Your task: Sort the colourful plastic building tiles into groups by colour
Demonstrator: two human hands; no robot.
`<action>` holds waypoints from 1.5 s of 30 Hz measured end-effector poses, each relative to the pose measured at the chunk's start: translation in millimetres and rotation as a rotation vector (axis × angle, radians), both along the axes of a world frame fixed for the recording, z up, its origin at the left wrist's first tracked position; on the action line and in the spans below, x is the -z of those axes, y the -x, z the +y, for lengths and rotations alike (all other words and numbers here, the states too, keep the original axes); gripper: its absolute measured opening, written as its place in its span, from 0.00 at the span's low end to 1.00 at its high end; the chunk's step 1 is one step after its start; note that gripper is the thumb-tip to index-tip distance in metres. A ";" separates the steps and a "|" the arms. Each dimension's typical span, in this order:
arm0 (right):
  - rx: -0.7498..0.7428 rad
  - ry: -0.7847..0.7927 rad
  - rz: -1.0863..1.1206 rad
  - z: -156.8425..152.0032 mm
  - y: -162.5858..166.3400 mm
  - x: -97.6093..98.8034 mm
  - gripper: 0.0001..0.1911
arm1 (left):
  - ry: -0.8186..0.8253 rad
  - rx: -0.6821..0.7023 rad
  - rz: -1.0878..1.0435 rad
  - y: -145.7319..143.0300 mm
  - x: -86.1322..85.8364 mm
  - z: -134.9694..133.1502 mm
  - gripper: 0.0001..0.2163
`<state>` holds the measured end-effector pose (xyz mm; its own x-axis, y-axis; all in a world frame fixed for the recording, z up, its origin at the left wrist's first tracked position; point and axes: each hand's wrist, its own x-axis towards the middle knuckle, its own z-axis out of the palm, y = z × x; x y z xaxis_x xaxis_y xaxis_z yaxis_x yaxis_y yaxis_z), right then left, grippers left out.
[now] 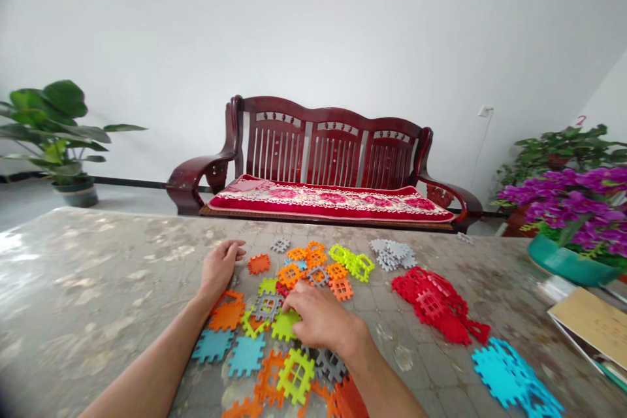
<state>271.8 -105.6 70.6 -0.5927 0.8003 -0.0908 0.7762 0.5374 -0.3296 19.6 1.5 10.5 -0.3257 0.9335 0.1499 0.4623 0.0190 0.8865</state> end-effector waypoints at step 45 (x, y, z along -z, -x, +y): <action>0.861 -0.540 0.362 64.4 -109.6 39.1 0.21 | 0.039 0.017 0.062 1.1 1.7 0.7 0.17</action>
<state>381.4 -41.2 31.5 0.2678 0.8427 0.4671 0.8669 0.0007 -0.4984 18.6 2.2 8.8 -0.3013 0.9443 0.1325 0.5168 0.0450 0.8550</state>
